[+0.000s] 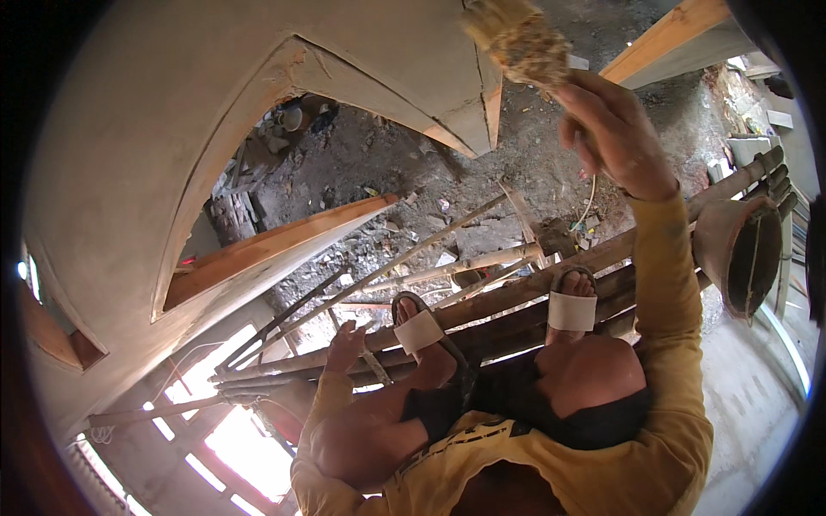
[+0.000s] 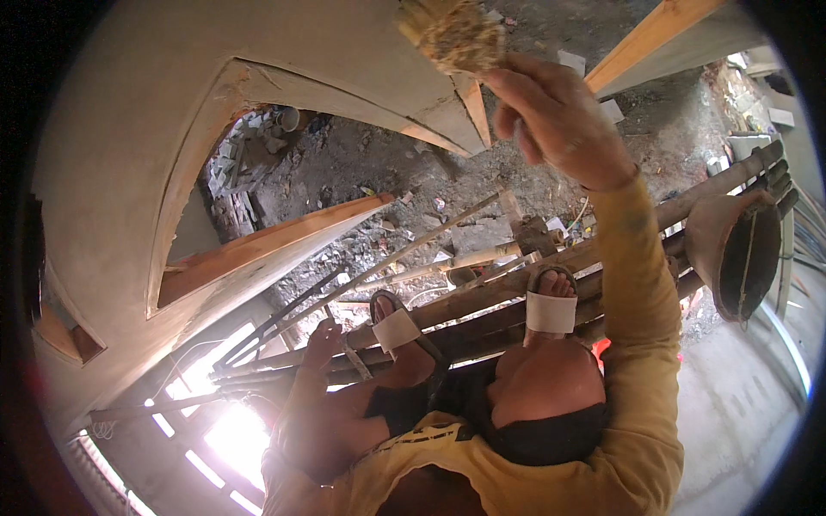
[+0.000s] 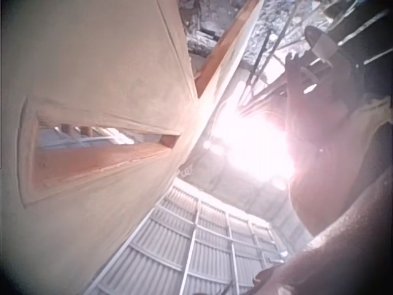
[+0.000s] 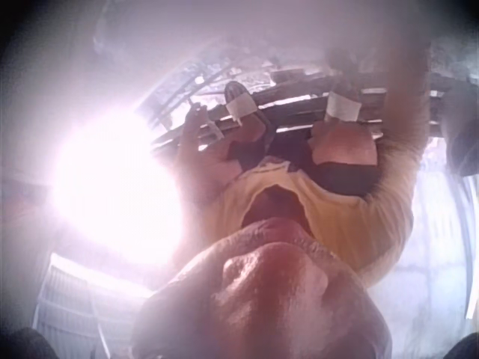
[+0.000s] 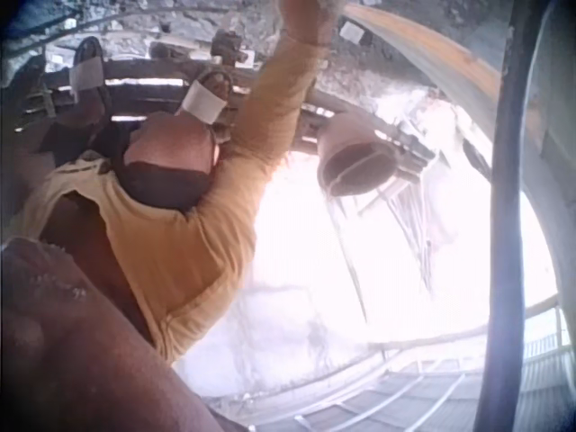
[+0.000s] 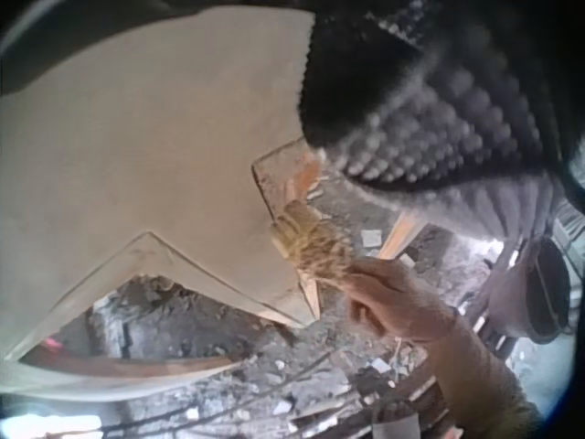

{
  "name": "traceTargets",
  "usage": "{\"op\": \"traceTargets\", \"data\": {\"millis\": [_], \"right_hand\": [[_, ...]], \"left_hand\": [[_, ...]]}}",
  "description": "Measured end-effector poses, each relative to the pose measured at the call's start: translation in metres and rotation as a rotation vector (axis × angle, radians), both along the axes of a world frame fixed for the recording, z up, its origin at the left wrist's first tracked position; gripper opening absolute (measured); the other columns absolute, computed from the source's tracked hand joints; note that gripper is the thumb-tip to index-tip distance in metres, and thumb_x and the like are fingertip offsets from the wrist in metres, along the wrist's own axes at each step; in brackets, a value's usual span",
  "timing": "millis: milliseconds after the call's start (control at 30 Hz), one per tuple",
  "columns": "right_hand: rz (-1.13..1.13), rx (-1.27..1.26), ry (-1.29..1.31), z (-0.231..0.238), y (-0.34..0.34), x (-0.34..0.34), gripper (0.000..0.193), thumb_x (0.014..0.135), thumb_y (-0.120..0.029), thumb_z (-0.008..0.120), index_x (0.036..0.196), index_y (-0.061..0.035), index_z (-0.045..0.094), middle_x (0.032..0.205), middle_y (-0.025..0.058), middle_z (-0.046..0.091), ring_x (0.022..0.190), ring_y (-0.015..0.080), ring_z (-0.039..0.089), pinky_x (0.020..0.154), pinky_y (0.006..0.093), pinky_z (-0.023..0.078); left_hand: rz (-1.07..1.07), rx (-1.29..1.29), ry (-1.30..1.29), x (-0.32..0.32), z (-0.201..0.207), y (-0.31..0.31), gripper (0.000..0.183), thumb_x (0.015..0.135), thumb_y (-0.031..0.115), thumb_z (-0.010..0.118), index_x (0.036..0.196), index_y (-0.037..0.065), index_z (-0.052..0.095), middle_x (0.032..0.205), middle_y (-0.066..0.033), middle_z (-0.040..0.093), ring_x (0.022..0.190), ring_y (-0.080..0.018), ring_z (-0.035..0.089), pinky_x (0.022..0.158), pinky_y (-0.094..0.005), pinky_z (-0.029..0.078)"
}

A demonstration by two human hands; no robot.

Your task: The person applies plaster to a ceiling using a trowel and a hawk, smoothing the surface and cleaning excess material. They work on a section of the ceiling, ensuring an even application and finish.

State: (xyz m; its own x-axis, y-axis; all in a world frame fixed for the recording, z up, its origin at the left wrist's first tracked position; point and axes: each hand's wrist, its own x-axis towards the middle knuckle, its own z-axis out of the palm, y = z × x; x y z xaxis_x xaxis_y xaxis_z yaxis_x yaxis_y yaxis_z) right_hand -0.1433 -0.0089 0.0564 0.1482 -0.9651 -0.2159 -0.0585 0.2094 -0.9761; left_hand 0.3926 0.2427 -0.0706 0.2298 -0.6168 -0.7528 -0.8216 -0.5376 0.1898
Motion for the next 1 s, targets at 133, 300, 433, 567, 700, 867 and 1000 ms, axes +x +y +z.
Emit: {"op": "traceTargets", "data": {"millis": [133,300,433,567,700,867,1000], "right_hand": [[-0.024,0.149,0.032,-0.024,0.014,-0.017,0.035,0.093,-0.034,0.047,0.100,-0.0011,0.058,0.062,0.0036,0.055,0.039,0.0072,0.045,0.034,0.0219,0.035],[-0.065,0.491,0.072,-0.176,-0.017,-0.001,0.036,0.090,-0.034,0.050,0.095,0.0005,0.058,0.064,0.0052,0.056,0.041,0.0103,0.049,0.037,0.0266,0.040],[-0.020,0.366,0.062,-0.152,-0.041,0.023,0.035,0.092,-0.033,0.049,0.094,0.0008,0.058,0.064,0.0052,0.055,0.044,0.0099,0.050,0.040,0.0262,0.041],[-0.029,-0.021,-0.003,-0.008,-0.017,0.018,0.032,0.095,-0.029,0.046,0.101,0.0006,0.057,0.062,0.0036,0.054,0.040,0.0072,0.045,0.036,0.0226,0.037],[-0.098,-0.163,0.057,0.060,0.017,-0.002,0.036,0.096,-0.030,0.047,0.112,-0.0001,0.056,0.061,0.0026,0.053,0.038,0.0050,0.043,0.034,0.0204,0.034],[-0.100,0.204,0.072,-0.063,0.016,-0.005,0.033,0.094,-0.031,0.048,0.104,-0.0009,0.058,0.061,0.0034,0.054,0.038,0.0063,0.043,0.035,0.0216,0.036],[-0.001,0.309,0.197,-0.125,-0.018,0.002,0.032,0.092,-0.032,0.048,0.095,-0.0013,0.056,0.061,0.0059,0.053,0.044,0.0124,0.048,0.039,0.0277,0.041]], "left_hand": [[-0.058,-0.097,0.023,-0.014,0.012,-0.026,0.055,0.088,0.039,0.058,0.121,-0.004,0.051,0.116,-0.0229,0.059,0.104,-0.0319,0.061,0.089,-0.0387,0.047],[-0.090,-0.068,0.055,-0.053,0.009,-0.054,0.052,0.089,0.037,0.057,0.121,-0.003,0.051,0.115,-0.0225,0.059,0.102,-0.0316,0.061,0.087,-0.0384,0.047],[-0.110,-0.114,0.086,-0.050,-0.004,-0.052,0.049,0.089,0.039,0.056,0.119,-0.001,0.054,0.112,-0.0213,0.061,0.101,-0.0313,0.062,0.086,-0.0387,0.048],[-0.168,-0.118,0.070,-0.029,-0.009,-0.042,0.047,0.089,0.039,0.056,0.115,0.000,0.056,0.107,-0.0220,0.063,0.099,-0.0315,0.063,0.084,-0.0395,0.048],[-0.162,0.005,0.049,-0.033,-0.003,-0.047,0.053,0.089,0.042,0.055,0.120,-0.001,0.054,0.115,-0.0223,0.060,0.106,-0.0316,0.059,0.091,-0.0394,0.045],[-0.171,-0.016,0.084,-0.042,-0.009,-0.058,0.062,0.089,0.045,0.054,0.126,-0.004,0.049,0.122,-0.0224,0.057,0.111,-0.0304,0.057,0.095,-0.0380,0.043],[-0.145,-0.021,0.162,-0.049,-0.021,-0.059,0.061,0.089,0.044,0.055,0.126,-0.004,0.049,0.121,-0.0221,0.057,0.109,-0.0321,0.058,0.093,-0.0381,0.044]]}}
